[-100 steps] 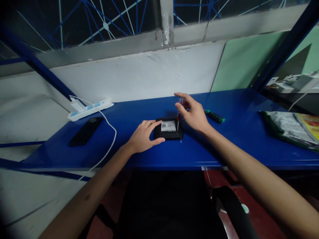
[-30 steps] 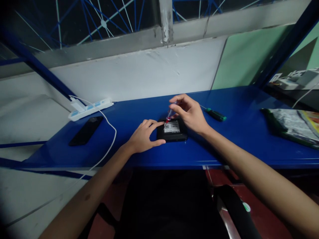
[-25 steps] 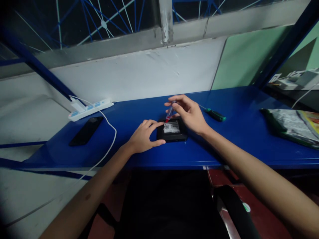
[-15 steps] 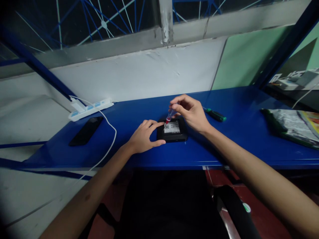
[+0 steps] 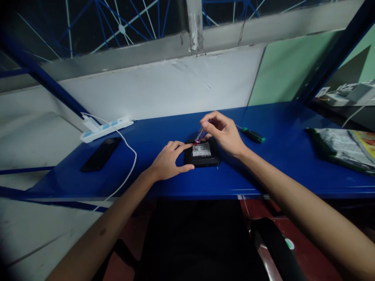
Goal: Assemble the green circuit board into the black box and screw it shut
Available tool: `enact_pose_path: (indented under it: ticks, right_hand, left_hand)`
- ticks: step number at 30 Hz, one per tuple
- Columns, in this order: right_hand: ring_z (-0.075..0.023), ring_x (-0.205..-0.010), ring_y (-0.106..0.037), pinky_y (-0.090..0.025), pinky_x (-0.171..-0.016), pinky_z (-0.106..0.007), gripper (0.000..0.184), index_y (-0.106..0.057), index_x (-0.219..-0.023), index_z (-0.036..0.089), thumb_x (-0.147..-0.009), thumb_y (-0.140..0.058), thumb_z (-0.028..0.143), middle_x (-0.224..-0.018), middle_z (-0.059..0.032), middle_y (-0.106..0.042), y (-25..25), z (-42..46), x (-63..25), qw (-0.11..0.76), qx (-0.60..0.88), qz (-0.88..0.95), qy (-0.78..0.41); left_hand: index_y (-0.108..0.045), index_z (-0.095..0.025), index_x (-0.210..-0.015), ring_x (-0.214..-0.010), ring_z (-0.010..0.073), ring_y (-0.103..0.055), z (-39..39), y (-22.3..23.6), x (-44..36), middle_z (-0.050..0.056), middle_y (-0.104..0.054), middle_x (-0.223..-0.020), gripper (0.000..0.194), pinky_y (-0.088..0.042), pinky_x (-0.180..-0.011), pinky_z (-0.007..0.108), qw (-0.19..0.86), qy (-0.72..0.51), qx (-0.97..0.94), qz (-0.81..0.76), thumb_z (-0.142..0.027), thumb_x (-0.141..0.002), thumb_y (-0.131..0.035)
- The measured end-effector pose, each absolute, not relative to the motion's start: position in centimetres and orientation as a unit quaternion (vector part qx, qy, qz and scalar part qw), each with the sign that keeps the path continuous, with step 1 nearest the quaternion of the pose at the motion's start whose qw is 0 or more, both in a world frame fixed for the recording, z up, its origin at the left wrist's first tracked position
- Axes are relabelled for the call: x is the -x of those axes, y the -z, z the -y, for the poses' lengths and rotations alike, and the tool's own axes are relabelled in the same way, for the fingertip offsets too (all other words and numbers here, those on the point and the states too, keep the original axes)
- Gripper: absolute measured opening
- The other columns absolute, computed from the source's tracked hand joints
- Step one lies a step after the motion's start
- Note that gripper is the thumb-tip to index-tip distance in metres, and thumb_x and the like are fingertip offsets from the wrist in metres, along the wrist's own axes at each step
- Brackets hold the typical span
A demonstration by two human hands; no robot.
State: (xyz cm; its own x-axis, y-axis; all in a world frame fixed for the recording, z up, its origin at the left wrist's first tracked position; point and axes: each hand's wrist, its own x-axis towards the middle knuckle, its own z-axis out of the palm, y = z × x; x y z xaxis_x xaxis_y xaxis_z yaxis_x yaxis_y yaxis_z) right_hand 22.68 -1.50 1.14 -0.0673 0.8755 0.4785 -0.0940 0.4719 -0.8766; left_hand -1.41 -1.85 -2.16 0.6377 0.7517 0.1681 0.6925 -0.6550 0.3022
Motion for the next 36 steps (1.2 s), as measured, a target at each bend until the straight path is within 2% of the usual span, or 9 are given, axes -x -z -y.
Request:
enact_pose_path:
  ticks: [6,8,11,14,20,26,29,33,36]
  right_hand:
    - [-0.0112,-0.067,-0.065,-0.061,-0.061,-0.028,0.026,-0.069,-0.085,0.024,-0.078,-0.081,0.046,-0.081,0.0011,-0.067,-1.24,1.43,-22.75,0.607,0.329,0.602,-0.4]
    - [-0.0132,-0.073,-0.068,-0.062,-0.063,-0.029,0.025,-0.07,-0.091,0.024,-0.079,-0.08,0.044,-0.085,0.0,-0.07,-1.31,1.42,-22.81,0.604,0.333,0.602,-0.402]
    - [-0.0179,-0.09,-0.073,-0.064,-0.07,-0.033,0.027,-0.07,-0.107,0.027,-0.085,-0.074,0.043,-0.1,-0.0031,-0.075,-1.31,1.43,-22.85,0.589,0.334,0.604,-0.422]
    - [-0.0193,-0.096,-0.073,-0.065,-0.072,-0.034,0.027,-0.07,-0.108,0.027,-0.089,-0.07,0.046,-0.105,-0.0046,-0.075,-1.25,1.5,-22.71,0.581,0.339,0.6,-0.433]
    - [-0.011,-0.071,-0.065,-0.062,-0.059,-0.025,0.024,-0.073,-0.09,0.025,-0.08,-0.079,0.046,-0.087,-0.0003,-0.068,-1.39,1.49,-22.57,0.613,0.374,0.59,-0.368]
    - [-0.0182,-0.092,-0.072,-0.065,-0.069,-0.031,0.025,-0.072,-0.103,0.025,-0.086,-0.073,0.043,-0.099,-0.0043,-0.076,-1.25,1.34,-22.77,0.599,0.361,0.58,-0.417]
    - [-0.0158,-0.086,-0.071,-0.064,-0.065,-0.028,0.024,-0.072,-0.096,0.024,-0.086,-0.072,0.046,-0.097,-0.0033,-0.073,-1.15,1.31,-22.55,0.605,0.365,0.575,-0.412]
    - [-0.0093,-0.069,-0.063,-0.061,-0.059,-0.022,0.022,-0.072,-0.087,0.024,-0.081,-0.078,0.044,-0.082,0.0012,-0.066,-1.14,1.27,-22.5,0.621,0.367,0.585,-0.372]
    - [-0.0114,-0.074,-0.066,-0.061,-0.06,-0.024,0.022,-0.072,-0.092,0.024,-0.08,-0.079,0.041,-0.082,0.0006,-0.068,-1.3,1.35,-22.63,0.618,0.378,0.588,-0.361]
  left_hand:
    - [-0.047,-0.032,-0.146,-0.123,0.0317,-0.049,1.98,1.97,1.34,0.008,-0.056,-0.135,0.074,-0.043,-0.106,0.05,0.105,-0.143,-0.898,-0.403,-0.075,-0.087,-0.055]
    - [-0.047,-0.032,-0.147,-0.122,0.0316,-0.05,1.98,1.98,1.34,0.008,-0.056,-0.135,0.074,-0.043,-0.106,0.05,0.106,-0.142,-0.898,-0.402,-0.074,-0.087,-0.055]
    - [-0.046,-0.032,-0.147,-0.121,0.0312,-0.05,1.93,2.06,1.35,0.008,-0.055,-0.134,0.074,-0.043,-0.106,0.05,0.104,-0.143,-0.899,-0.402,-0.074,-0.087,-0.056]
    - [-0.046,-0.032,-0.148,-0.121,0.0309,-0.05,1.85,2.16,1.36,0.008,-0.055,-0.133,0.074,-0.043,-0.106,0.05,0.098,-0.141,-0.899,-0.403,-0.074,-0.087,-0.056]
    - [-0.045,-0.031,-0.148,-0.123,0.0306,-0.048,1.94,1.95,1.36,0.008,-0.054,-0.136,0.076,-0.043,-0.106,0.049,0.108,-0.133,-0.898,-0.405,-0.075,-0.088,-0.055]
    - [-0.046,-0.031,-0.148,-0.123,0.0312,-0.049,2.01,1.81,1.35,0.008,-0.055,-0.135,0.075,-0.043,-0.106,0.05,0.109,-0.134,-0.898,-0.405,-0.074,-0.087,-0.056]
    - [-0.046,-0.031,-0.147,-0.122,0.0313,-0.049,1.9,2.0,1.39,0.008,-0.055,-0.134,0.075,-0.043,-0.106,0.05,0.105,-0.138,-0.898,-0.403,-0.075,-0.087,-0.055]
    - [-0.046,-0.03,-0.148,-0.121,0.0307,-0.05,1.81,2.16,1.38,0.008,-0.055,-0.134,0.076,-0.044,-0.105,0.049,0.101,-0.139,-0.9,-0.401,-0.075,-0.087,-0.055]
    - [-0.046,-0.03,-0.148,-0.121,0.0306,-0.05,1.89,2.1,1.33,0.008,-0.055,-0.134,0.075,-0.044,-0.105,0.049,0.101,-0.136,-0.9,-0.401,-0.074,-0.087,-0.056]
